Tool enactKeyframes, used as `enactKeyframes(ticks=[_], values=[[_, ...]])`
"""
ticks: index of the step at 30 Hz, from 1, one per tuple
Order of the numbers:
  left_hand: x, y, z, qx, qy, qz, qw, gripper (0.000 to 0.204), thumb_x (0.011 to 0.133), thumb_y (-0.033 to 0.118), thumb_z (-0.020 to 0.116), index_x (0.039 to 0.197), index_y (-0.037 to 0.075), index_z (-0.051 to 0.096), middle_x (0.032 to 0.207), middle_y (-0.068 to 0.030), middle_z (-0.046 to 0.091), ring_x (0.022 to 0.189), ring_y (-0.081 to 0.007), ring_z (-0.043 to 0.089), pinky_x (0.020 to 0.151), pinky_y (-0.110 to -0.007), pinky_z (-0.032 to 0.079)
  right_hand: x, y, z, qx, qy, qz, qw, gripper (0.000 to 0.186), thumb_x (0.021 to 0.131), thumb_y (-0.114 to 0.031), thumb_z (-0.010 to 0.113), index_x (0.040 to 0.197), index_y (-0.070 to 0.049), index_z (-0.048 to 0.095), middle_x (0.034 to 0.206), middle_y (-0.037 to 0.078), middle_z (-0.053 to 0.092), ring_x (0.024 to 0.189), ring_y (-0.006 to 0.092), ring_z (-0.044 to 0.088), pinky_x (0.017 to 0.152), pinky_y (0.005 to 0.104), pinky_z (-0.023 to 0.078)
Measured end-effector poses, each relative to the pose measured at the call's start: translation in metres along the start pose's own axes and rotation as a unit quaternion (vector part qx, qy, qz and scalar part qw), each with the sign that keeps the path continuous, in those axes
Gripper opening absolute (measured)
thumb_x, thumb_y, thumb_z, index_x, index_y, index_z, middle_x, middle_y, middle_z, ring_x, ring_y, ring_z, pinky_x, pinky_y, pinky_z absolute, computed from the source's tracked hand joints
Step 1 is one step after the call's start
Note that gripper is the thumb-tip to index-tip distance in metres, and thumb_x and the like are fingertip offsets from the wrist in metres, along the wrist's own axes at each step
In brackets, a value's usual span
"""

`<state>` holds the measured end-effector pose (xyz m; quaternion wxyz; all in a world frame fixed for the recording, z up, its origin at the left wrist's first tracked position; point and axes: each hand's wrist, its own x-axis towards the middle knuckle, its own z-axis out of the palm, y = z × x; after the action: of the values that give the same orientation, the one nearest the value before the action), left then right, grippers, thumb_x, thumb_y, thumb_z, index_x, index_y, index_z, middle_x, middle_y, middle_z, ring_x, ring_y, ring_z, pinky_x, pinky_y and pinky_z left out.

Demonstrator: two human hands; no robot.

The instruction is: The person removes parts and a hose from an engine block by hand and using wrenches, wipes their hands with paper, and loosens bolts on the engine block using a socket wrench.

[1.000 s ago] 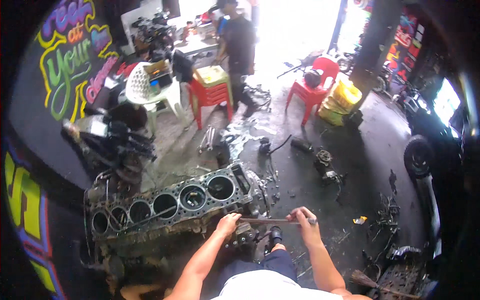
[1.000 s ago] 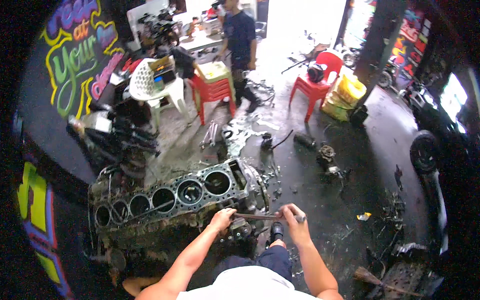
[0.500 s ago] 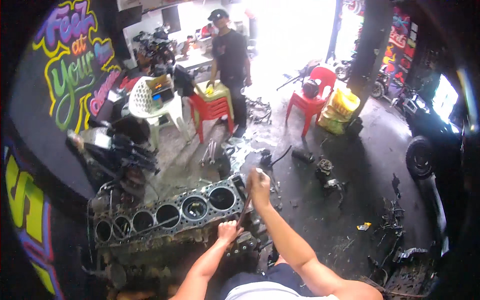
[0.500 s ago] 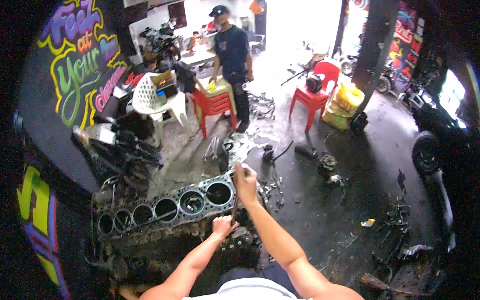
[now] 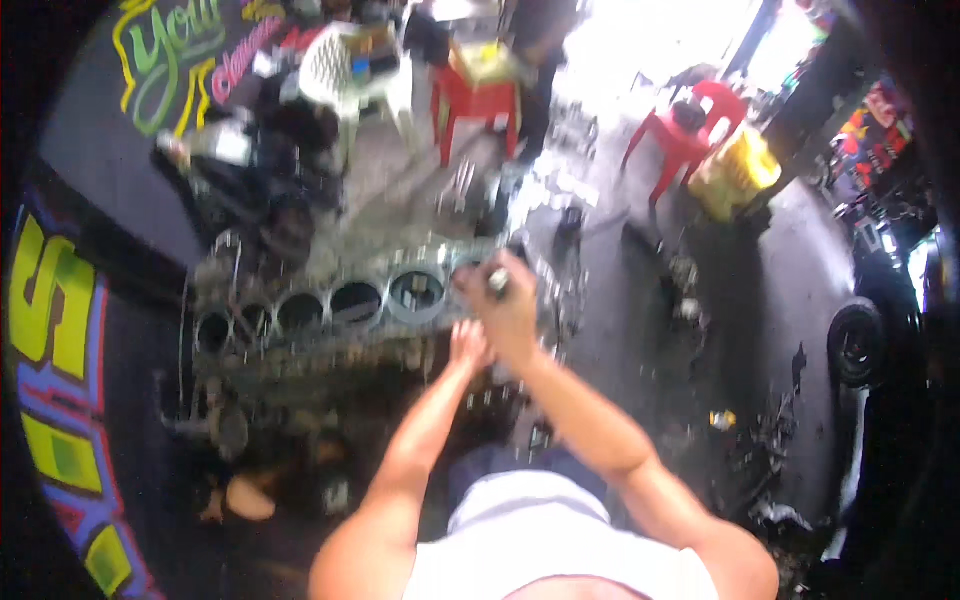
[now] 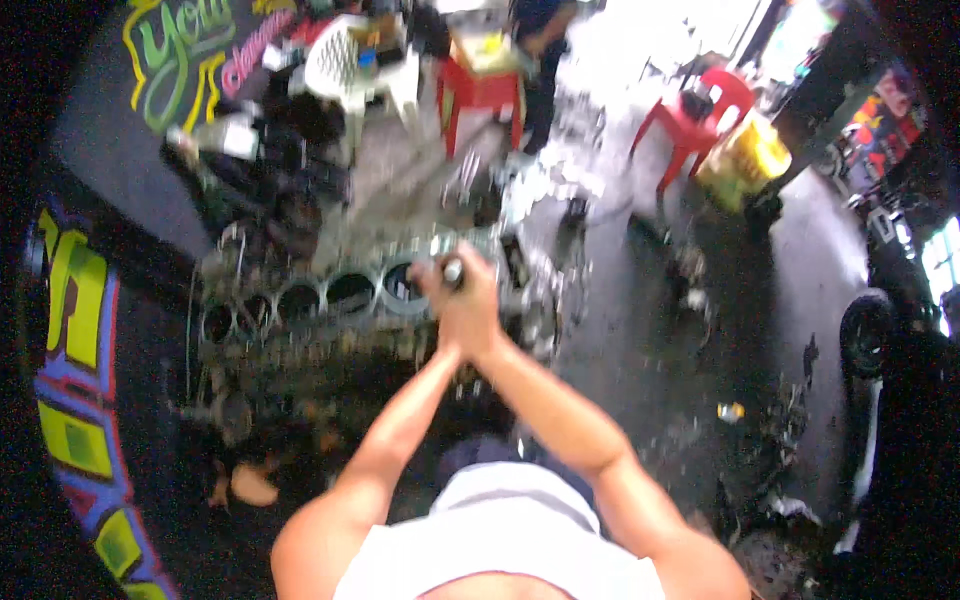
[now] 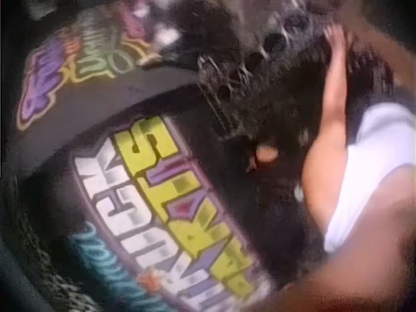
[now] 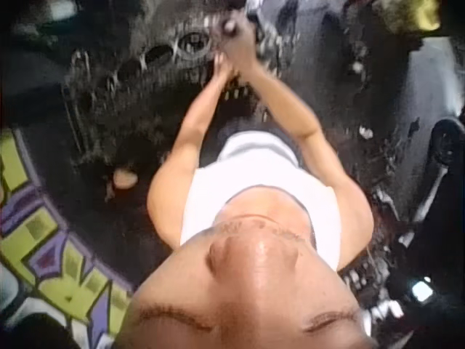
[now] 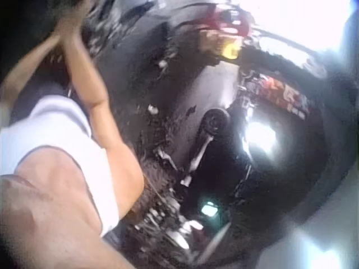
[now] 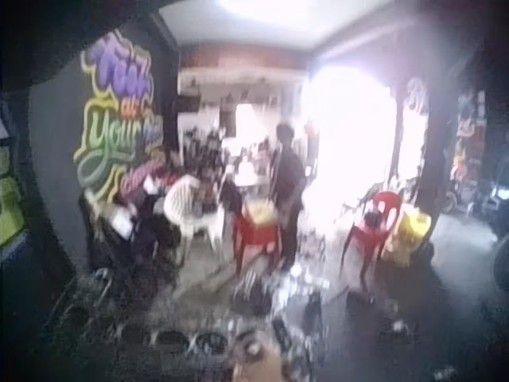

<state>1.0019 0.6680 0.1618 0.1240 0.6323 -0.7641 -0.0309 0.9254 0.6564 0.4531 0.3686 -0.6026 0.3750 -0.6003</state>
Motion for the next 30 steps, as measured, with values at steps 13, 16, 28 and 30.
enactKeyframes(ticks=[13,16,28,30], values=[[-0.014,0.003,-0.011,-0.276,-0.115,-0.1,0.949,0.032,0.071,0.022,0.071,0.102,0.015,0.066,0.096,-0.0122,0.066,0.092,-0.0309,0.062,0.079,-0.04,0.05,-0.003,0.028,-0.054,0.069,-0.142,0.173,0.972,0.034,0.09,-0.031,0.059,0.068,-0.005,0.052,0.056,-0.007,0.04,0.052,0.003,0.034,0.046,0.0228,0.025],[-0.013,-0.012,-0.011,-0.303,-0.056,-0.081,0.948,0.032,0.072,0.019,0.072,0.102,0.011,0.065,0.092,-0.0147,0.066,0.087,-0.0323,0.063,0.078,-0.04,0.05,-0.006,0.014,-0.058,0.113,-0.116,0.135,0.978,0.034,0.091,-0.03,0.058,0.066,-0.006,0.051,0.056,-0.006,0.04,0.052,0.0029,0.034,0.046,0.0226,0.025],[-0.014,-0.028,-0.029,-0.292,-0.099,-0.112,0.944,0.033,0.071,0.01,0.071,0.102,0.007,0.063,0.092,-0.0167,0.066,0.09,-0.0316,0.063,0.077,-0.038,0.05,-0.043,0.031,-0.097,0.252,-0.04,0.161,0.953,0.034,0.092,-0.017,0.056,0.062,-0.006,0.043,0.058,-0.006,0.037,0.054,0.0027,0.032,0.047,0.0224,0.023],[-0.014,-0.03,-0.029,-0.274,-0.071,-0.069,0.957,0.034,0.071,0.009,0.071,0.104,0.006,0.062,0.093,-0.0174,0.065,0.092,-0.0342,0.061,0.078,-0.04,0.049,-0.055,0.031,-0.108,0.229,-0.047,0.162,0.959,0.033,0.092,-0.013,0.054,0.062,-0.004,0.042,0.06,-0.004,0.039,0.055,0.0038,0.032,0.049,0.0226,0.024]])
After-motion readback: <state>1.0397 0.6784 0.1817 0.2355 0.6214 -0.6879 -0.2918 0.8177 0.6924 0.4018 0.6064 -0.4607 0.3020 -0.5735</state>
